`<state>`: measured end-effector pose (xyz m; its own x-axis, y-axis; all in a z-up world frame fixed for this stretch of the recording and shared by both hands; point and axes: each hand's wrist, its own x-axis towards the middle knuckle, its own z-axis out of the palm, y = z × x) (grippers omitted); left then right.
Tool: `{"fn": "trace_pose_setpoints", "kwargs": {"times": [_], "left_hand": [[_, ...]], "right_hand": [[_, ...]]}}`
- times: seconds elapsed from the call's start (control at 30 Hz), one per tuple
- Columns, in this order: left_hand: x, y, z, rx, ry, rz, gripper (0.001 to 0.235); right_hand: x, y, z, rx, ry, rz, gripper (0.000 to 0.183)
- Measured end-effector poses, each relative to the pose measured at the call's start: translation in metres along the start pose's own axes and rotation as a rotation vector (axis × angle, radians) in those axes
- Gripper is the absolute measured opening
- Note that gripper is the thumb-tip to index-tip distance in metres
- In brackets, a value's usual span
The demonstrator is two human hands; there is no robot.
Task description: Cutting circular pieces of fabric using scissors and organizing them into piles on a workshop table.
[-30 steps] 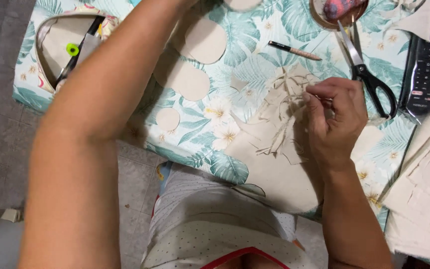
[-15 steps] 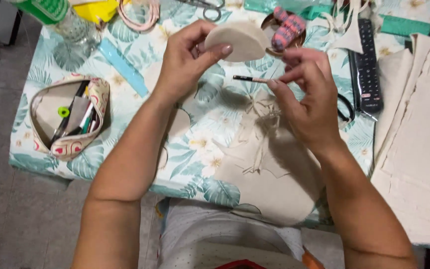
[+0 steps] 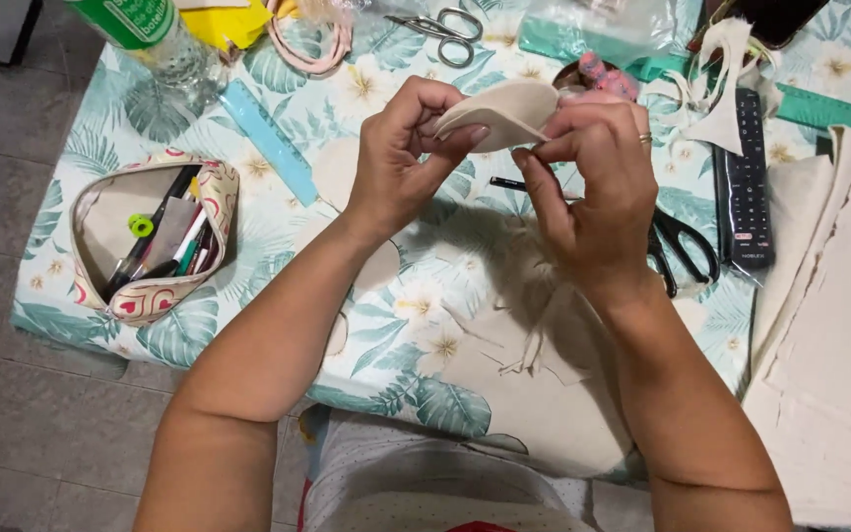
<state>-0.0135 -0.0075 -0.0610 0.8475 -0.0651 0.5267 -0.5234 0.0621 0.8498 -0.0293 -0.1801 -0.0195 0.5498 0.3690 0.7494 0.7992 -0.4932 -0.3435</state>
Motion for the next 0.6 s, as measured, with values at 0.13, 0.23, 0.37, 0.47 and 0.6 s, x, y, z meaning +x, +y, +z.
{"fn": "trace_pose_setpoints", "kwargs": {"times": [0.13,0.23,0.37,0.47,0.6], "left_hand": [[-0.001,0.003,0.002,-0.114,-0.060,-0.043,0.020],[-0.003,0.004,0.002,-0.139,-0.073,-0.049,0.028],[-0.005,0.006,0.002,-0.246,-0.105,-0.094,0.035],[-0.004,0.007,0.002,-0.289,-0.118,-0.047,0.034],[-0.006,0.002,0.000,-0.200,-0.093,0.026,0.027]], "right_hand": [[-0.005,0.006,0.001,0.103,0.036,0.098,0.011],[-0.008,0.011,-0.001,0.437,0.002,0.297,0.012],[-0.007,0.015,-0.003,0.397,0.062,0.428,0.015],[-0.005,0.019,-0.003,0.487,0.078,0.376,0.015],[-0.005,0.021,-0.002,0.442,0.081,0.302,0.015]]}}
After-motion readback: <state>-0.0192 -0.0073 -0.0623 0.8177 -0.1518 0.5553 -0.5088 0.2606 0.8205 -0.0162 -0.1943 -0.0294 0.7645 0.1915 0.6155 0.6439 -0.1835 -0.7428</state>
